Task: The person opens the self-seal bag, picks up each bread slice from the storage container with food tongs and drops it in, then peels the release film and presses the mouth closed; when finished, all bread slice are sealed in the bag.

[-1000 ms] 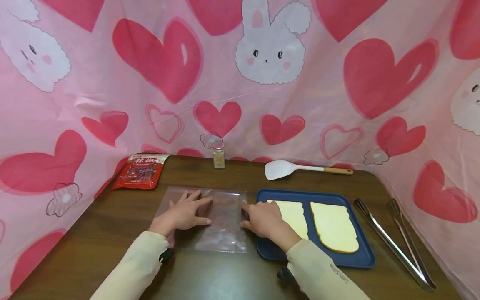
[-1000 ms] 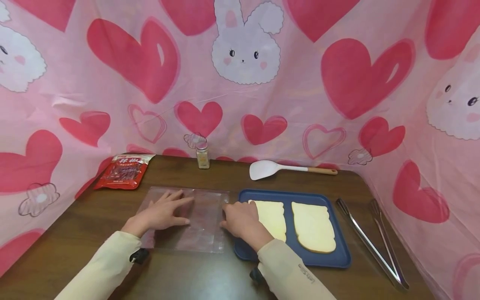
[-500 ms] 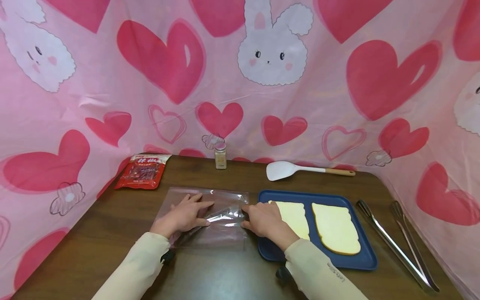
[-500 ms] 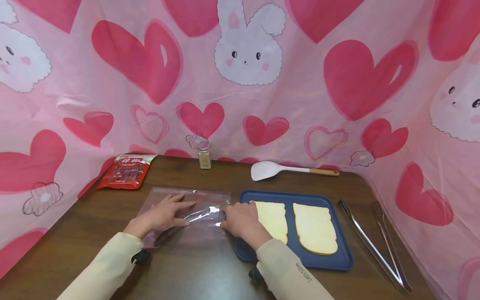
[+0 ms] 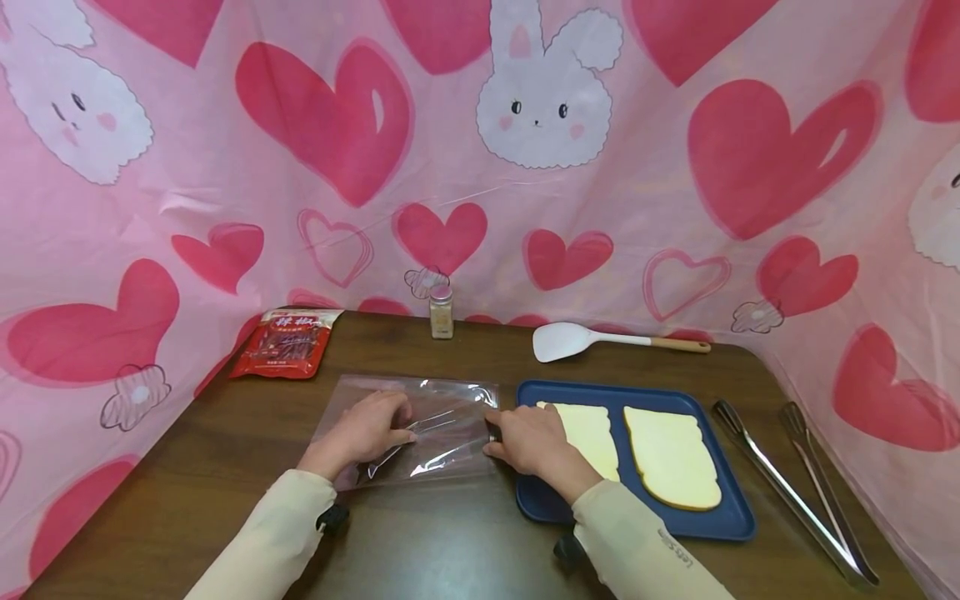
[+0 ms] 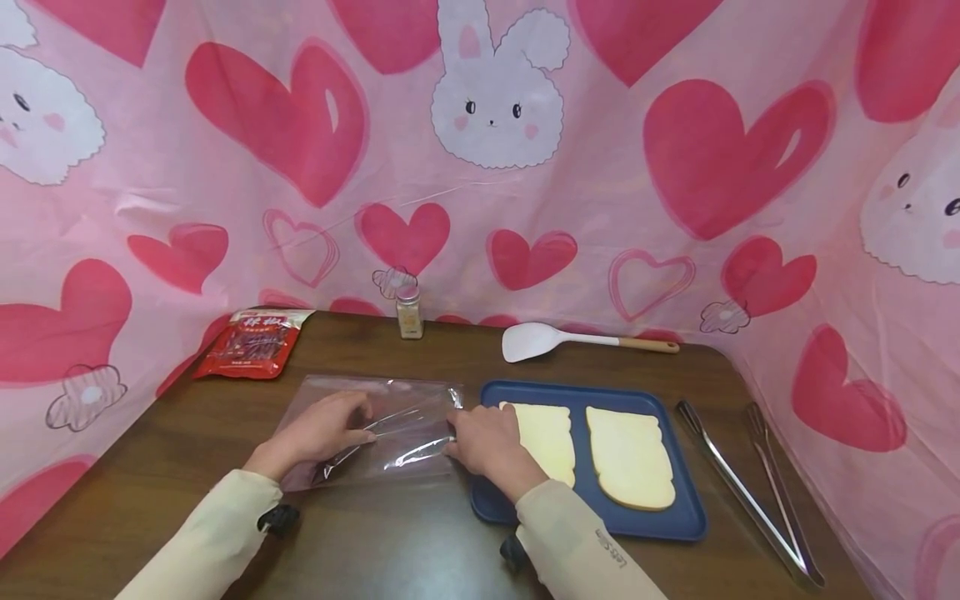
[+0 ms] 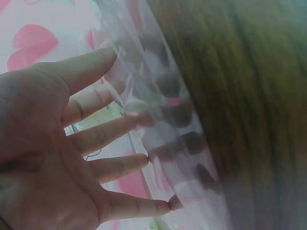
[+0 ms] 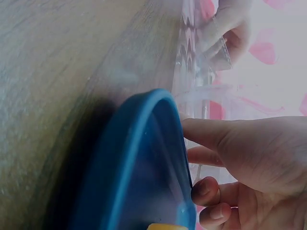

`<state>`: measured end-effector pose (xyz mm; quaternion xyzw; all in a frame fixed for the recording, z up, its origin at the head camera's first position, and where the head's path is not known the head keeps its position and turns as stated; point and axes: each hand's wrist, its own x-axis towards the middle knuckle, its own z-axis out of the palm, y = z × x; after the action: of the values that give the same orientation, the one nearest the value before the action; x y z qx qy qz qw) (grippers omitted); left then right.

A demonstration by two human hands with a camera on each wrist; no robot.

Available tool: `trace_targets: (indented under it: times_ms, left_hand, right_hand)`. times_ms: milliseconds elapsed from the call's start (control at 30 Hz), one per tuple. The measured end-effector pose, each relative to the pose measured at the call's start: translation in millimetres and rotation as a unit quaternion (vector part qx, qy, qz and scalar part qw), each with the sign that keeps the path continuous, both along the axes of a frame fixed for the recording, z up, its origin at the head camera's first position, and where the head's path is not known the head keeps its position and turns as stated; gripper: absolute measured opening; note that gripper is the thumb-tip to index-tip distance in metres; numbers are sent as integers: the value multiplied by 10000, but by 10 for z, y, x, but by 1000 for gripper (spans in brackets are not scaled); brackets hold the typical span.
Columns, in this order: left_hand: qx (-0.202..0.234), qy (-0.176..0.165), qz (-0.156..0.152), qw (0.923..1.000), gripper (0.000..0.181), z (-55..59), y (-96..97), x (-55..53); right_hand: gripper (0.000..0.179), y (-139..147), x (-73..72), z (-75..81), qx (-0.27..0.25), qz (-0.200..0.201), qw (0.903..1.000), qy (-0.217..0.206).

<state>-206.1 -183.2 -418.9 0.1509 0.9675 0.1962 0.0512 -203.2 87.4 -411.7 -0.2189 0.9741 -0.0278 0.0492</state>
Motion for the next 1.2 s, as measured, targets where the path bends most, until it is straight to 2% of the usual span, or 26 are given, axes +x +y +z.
trace_targets:
  times_ms: [200, 333, 433, 533, 667, 767, 867, 1033, 1133, 1200]
  left_hand:
    - [125, 310, -10, 9994, 19, -34, 4, -6]
    - [412, 462, 76, 9981, 14, -30, -10, 17]
    - [744, 402, 283, 9960, 12, 30, -19, 59]
    - [1015, 379, 445, 9931, 11, 142, -26, 112]
    - [1197, 489, 449, 9906, 9, 307, -51, 165]
    - [1364, 465, 416, 9887, 9, 407, -90, 185]
    - [1553, 303, 444, 9864, 9, 479, -129, 203]
    - [1643, 193, 458, 9852, 8, 517, -134, 236]
    - [1478, 290, 451, 9876, 8, 489, -106, 249]
    - [1395, 222, 540, 9885, 9, 457, -95, 253]
  right_hand:
    - [48, 14, 1, -23, -60, -26, 10000, 1]
    - [49, 20, -1, -30, -137, -90, 9999, -38]
    - [50, 26, -7, -26, -161, -105, 9998, -107]
    - [49, 36, -16, -22, -186, -100, 9996, -167]
    - [49, 59, -23, -6, -301, -121, 9991, -277]
    - [51, 76, -27, 10, -380, -151, 9985, -352]
    - [52, 87, -37, 17, -370, -154, 9985, -381]
    - [51, 97, -49, 18, -320, -165, 9984, -444]
    - [52, 97, -56, 16, -318, -179, 9982, -470]
    - [53, 96, -57, 12, -315, -174, 9982, -478]
